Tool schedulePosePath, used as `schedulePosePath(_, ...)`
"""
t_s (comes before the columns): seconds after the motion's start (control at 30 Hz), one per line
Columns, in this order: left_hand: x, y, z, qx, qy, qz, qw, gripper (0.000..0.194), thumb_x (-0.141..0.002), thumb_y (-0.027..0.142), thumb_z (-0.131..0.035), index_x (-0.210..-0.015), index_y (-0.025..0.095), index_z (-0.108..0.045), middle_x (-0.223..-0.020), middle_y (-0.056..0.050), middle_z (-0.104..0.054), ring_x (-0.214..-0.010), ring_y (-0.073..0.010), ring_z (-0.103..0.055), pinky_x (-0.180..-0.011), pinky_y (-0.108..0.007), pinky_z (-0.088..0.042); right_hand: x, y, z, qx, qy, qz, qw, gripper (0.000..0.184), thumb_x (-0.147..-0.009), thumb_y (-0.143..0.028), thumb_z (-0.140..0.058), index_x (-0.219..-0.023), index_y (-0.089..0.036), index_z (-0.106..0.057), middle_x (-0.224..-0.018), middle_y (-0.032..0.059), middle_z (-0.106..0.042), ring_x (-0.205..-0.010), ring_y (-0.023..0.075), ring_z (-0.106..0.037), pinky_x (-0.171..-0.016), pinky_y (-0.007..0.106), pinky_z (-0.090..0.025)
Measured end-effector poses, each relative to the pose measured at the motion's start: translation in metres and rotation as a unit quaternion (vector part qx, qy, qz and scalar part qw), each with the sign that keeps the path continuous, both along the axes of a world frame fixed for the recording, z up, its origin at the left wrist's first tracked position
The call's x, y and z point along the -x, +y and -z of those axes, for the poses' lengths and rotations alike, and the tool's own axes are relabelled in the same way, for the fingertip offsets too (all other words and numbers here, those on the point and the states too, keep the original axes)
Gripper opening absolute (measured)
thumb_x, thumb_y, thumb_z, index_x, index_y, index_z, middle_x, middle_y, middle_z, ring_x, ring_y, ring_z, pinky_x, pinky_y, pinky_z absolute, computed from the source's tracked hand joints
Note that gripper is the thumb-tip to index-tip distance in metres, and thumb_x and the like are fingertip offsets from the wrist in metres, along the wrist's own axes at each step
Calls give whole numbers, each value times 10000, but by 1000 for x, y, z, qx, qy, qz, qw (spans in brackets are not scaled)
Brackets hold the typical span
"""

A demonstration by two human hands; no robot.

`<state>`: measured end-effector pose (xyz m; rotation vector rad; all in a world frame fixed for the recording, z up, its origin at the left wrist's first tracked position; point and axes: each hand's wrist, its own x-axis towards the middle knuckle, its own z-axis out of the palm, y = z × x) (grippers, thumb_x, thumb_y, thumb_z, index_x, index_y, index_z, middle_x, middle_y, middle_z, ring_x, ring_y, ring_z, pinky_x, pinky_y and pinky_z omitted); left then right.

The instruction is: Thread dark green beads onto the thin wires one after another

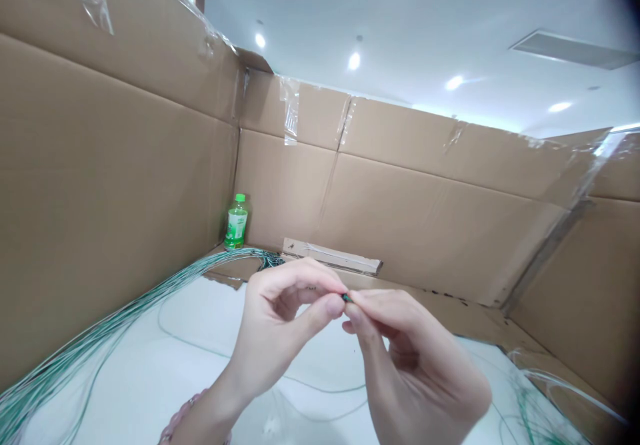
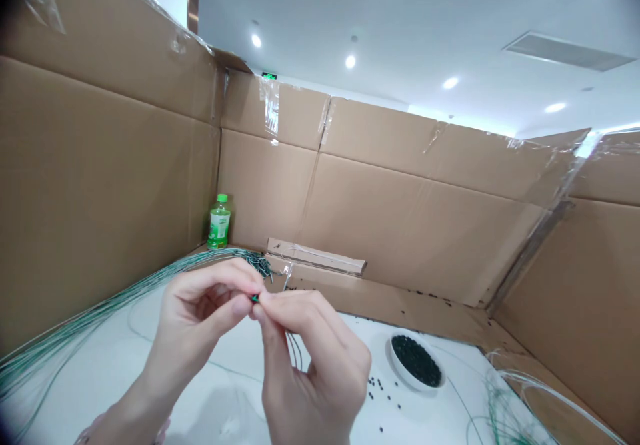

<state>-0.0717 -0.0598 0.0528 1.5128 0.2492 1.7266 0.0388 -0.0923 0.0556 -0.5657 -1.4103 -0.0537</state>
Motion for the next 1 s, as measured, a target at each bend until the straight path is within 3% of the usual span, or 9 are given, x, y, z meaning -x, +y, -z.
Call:
schedulePosePath(0.17,0,0,1,10,-8,10,1000,117,-792,110,-661,-759,203,-725,-709,9,-659,-622,-51,-609,-564,-92,-504,-4,-1,-1,13,-25,-20,999,244,-749,45,-620,-808,-187,-664,-742,-15,-657,-665,100,-615,-557,217,-509)
schedulePosePath(0.63,-1,-2,0,-21,8,-59,998,126,-782,104,-669,-772,213,-730,-732,8,-674,-637,-66,-604,-566,-115,-517,-4,-3,0,1,-57,68,996,208,-742,33,-618,-799,-164,-649,-718,11,-601,-627,100,-547,-474,226,-454)
schedulePosePath(1.0,-2,-2,2,-44,14,-68,997,165,-784,69,-657,-797,215,-733,-735,-8,-671,-684,-81,-613,-583,-126,-514,-3,-4,0,2,-55,68,996,220,-733,33,-616,-807,-172,-641,-719,6,-609,-610,95,-554,-463,218,-464)
